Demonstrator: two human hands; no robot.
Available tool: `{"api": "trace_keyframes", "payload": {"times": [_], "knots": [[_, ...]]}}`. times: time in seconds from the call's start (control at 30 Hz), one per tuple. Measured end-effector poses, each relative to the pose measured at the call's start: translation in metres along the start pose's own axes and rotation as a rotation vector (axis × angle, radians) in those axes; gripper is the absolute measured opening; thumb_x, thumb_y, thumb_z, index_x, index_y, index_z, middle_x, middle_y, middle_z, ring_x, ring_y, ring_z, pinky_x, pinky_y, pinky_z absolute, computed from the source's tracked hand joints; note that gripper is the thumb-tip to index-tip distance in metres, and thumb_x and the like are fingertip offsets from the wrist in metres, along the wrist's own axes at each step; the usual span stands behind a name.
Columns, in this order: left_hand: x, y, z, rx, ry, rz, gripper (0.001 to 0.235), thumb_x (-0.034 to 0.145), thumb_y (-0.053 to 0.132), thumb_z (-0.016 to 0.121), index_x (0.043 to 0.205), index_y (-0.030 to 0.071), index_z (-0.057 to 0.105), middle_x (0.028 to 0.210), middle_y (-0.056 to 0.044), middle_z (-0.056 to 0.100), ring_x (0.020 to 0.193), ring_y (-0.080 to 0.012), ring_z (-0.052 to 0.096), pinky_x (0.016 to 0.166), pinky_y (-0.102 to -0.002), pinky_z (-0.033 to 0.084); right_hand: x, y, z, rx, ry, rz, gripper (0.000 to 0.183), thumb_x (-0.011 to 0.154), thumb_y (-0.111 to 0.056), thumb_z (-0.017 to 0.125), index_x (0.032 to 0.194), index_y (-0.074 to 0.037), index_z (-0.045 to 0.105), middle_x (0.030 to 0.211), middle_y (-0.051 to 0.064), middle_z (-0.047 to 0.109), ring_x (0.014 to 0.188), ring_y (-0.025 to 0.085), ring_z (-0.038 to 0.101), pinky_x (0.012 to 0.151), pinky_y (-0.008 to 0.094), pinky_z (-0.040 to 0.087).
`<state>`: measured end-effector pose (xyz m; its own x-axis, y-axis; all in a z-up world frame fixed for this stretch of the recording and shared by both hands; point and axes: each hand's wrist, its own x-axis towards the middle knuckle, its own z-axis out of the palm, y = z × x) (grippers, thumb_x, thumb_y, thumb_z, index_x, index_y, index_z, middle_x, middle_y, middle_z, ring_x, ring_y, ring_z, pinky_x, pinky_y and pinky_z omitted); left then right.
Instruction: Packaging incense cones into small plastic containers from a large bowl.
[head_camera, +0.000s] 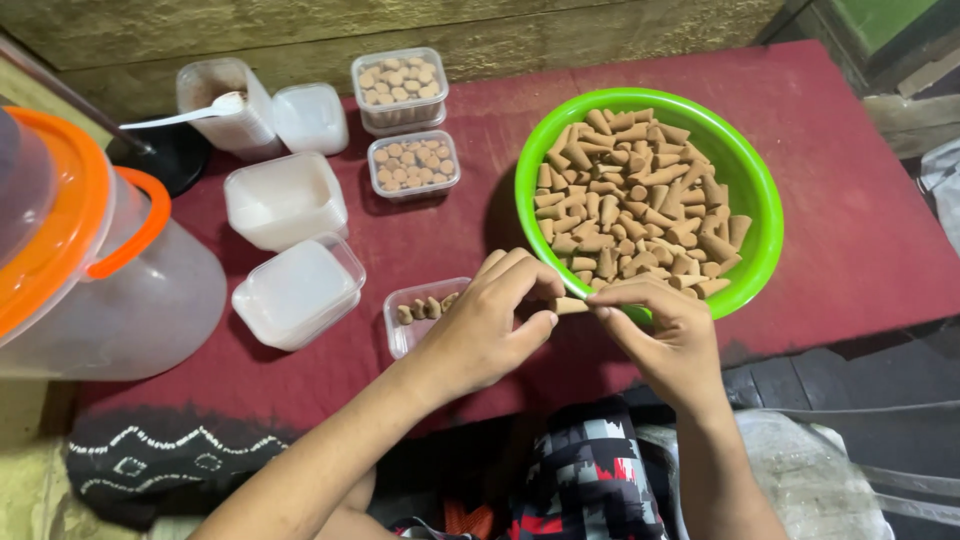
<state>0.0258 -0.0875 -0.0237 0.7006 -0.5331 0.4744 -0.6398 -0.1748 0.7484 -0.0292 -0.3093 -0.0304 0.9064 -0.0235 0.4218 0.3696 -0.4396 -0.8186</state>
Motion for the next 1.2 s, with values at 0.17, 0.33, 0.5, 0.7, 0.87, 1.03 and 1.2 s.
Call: {"api": "trace_keyframes", "payload": {"times": [0.17, 0.33, 0.5, 0.7, 0.87, 1.03, 1.2], "knots": [[-0.018, 0.003, -0.017, 0.021, 0.041, -0.020, 0.024, 0.087, 0.015, 0.074, 0.109, 0.015, 0.064, 0.092, -0.006, 0.067, 0.090, -0.0286, 0.065, 0.080, -0.040, 0.054, 0.006, -0.015, 0.018, 0.023, -0.025, -0.071, 0.013, 0.081, 0.001, 0.078, 0.088, -0.009, 0.082, 0.086, 0.010, 0.079, 0.080, 0.022, 0.074, 0.080, 0.034, 0.057], [-0.032, 0.002, -0.030, -0.005, 0.066, -0.048, 0.015, 0.089, 0.015, 0.072, 0.103, 0.014, 0.067, 0.085, -0.008, 0.069, 0.085, -0.0296, 0.067, 0.077, -0.039, 0.055, 0.011, -0.028, 0.039, 0.039, -0.073, -0.119, 0.011, 0.081, 0.003, 0.076, 0.085, -0.007, 0.081, 0.085, 0.011, 0.078, 0.078, 0.020, 0.072, 0.077, 0.034, 0.056], [-0.038, -0.003, -0.048, 0.094, 0.145, 0.013, 0.018, 0.083, 0.008, 0.074, 0.099, 0.012, 0.067, 0.082, -0.010, 0.065, 0.083, -0.0327, 0.065, 0.074, -0.043, 0.055, 0.004, -0.010, 0.064, 0.179, -0.072, -0.026, 0.018, 0.086, 0.002, 0.076, 0.104, 0.002, 0.078, 0.097, 0.017, 0.074, 0.094, 0.022, 0.070, 0.085, 0.037, 0.055], [-0.046, -0.033, -0.050, 0.209, 0.163, 0.071, 0.019, 0.080, 0.012, 0.077, 0.092, 0.015, 0.063, 0.082, -0.006, 0.059, 0.084, -0.0304, 0.061, 0.076, -0.041, 0.053, -0.003, 0.011, 0.100, 0.374, -0.046, 0.102, 0.016, 0.089, 0.004, 0.074, 0.105, 0.006, 0.073, 0.095, 0.015, 0.072, 0.092, 0.017, 0.070, 0.083, 0.034, 0.055], [-0.049, -0.049, -0.058, 0.265, 0.195, 0.067, 0.017, 0.090, 0.025, 0.074, 0.099, 0.013, 0.065, 0.085, -0.007, 0.059, 0.086, -0.0315, 0.060, 0.077, -0.042, 0.051, 0.008, 0.000, 0.100, 0.186, -0.032, 0.013, 0.014, 0.088, 0.002, 0.077, 0.101, 0.002, 0.076, 0.096, 0.015, 0.074, 0.093, 0.021, 0.072, 0.084, 0.034, 0.055], [-0.055, -0.086, -0.054, 0.515, 0.120, 0.028, 0.011, 0.089, 0.025, 0.071, 0.086, 0.014, 0.068, 0.082, -0.003, 0.055, 0.086, -0.0264, 0.053, 0.076, -0.040, 0.045, 0.013, -0.023, 0.103, -0.081, -0.060, -0.092, 0.017, 0.084, -0.001, 0.081, 0.100, -0.007, 0.081, 0.092, 0.010, 0.077, 0.084, 0.022, 0.073, 0.078, 0.034, 0.057], [-0.059, -0.101, -0.040, 0.721, 0.002, 0.088, 0.006, 0.082, 0.021, 0.071, 0.078, 0.016, 0.069, 0.081, -0.004, 0.051, 0.085, -0.0265, 0.050, 0.071, -0.040, 0.043, 0.015, -0.033, 0.107, -0.279, -0.118, -0.216, 0.022, 0.080, 0.003, 0.078, 0.096, -0.012, 0.080, 0.090, 0.006, 0.077, 0.080, 0.026, 0.070, 0.077, 0.038, 0.057]]}}
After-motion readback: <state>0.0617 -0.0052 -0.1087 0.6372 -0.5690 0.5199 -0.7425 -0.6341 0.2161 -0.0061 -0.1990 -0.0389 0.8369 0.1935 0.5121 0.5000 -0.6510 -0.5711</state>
